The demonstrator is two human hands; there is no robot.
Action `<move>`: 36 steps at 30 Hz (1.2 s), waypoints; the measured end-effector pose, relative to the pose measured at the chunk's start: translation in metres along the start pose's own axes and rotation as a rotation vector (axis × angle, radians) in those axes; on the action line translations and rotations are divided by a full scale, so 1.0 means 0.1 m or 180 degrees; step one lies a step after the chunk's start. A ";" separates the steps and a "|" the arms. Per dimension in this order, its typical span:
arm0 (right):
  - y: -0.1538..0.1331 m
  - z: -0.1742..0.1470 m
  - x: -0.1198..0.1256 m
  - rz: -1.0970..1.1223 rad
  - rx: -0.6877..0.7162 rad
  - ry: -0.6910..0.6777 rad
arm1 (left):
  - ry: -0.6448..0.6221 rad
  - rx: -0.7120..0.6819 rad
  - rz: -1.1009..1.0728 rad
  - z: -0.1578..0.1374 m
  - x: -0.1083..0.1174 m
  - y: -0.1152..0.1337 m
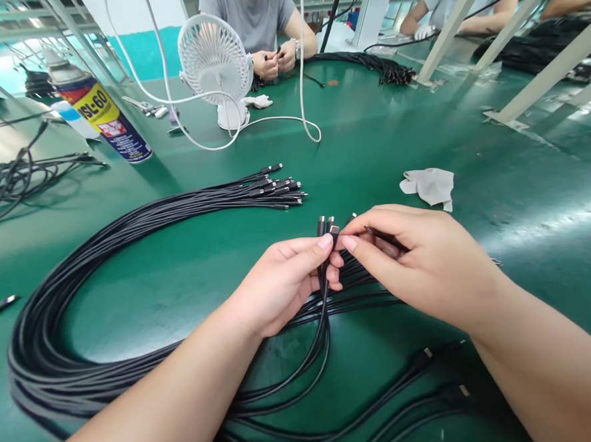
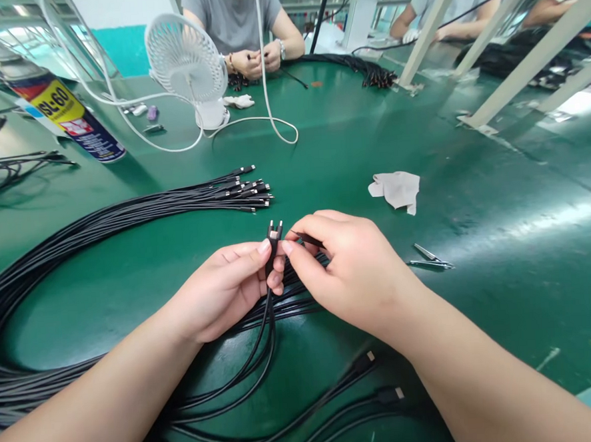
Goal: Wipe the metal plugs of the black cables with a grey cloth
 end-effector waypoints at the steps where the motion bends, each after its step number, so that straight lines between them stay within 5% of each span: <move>1: -0.02 0.00 0.00 -0.0023 0.0074 0.0006 | 0.0004 -0.0006 -0.0001 0.00 0.00 0.00; 7: -0.07 0.00 0.05 -0.0128 0.0333 0.0191 | 0.0024 0.0005 0.0040 0.00 0.01 0.00; 14: 0.03 0.01 0.04 0.0147 0.0038 0.0123 | 0.0027 0.0005 0.0020 0.01 0.02 0.00; 21: -0.07 -0.01 0.02 -0.0135 0.0462 0.0082 | 0.0034 0.0034 0.0018 0.01 0.01 0.00; 32: 0.04 0.01 0.04 -0.0248 0.0109 0.0141 | 0.0065 0.0112 0.0013 0.01 0.01 -0.02; 36: -0.02 -0.02 0.15 -0.0292 0.0156 0.0486 | 0.0100 0.0145 -0.0009 0.00 0.01 -0.01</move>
Point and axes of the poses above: each hand's wrist, its own z-axis towards the middle knuckle, its own x-axis out of the back of the hand, y = z × x, the point moved 9 cm from there along z, towards the middle knuckle, and after that the axes turned 1 degree about y, right-handed, at the moved point
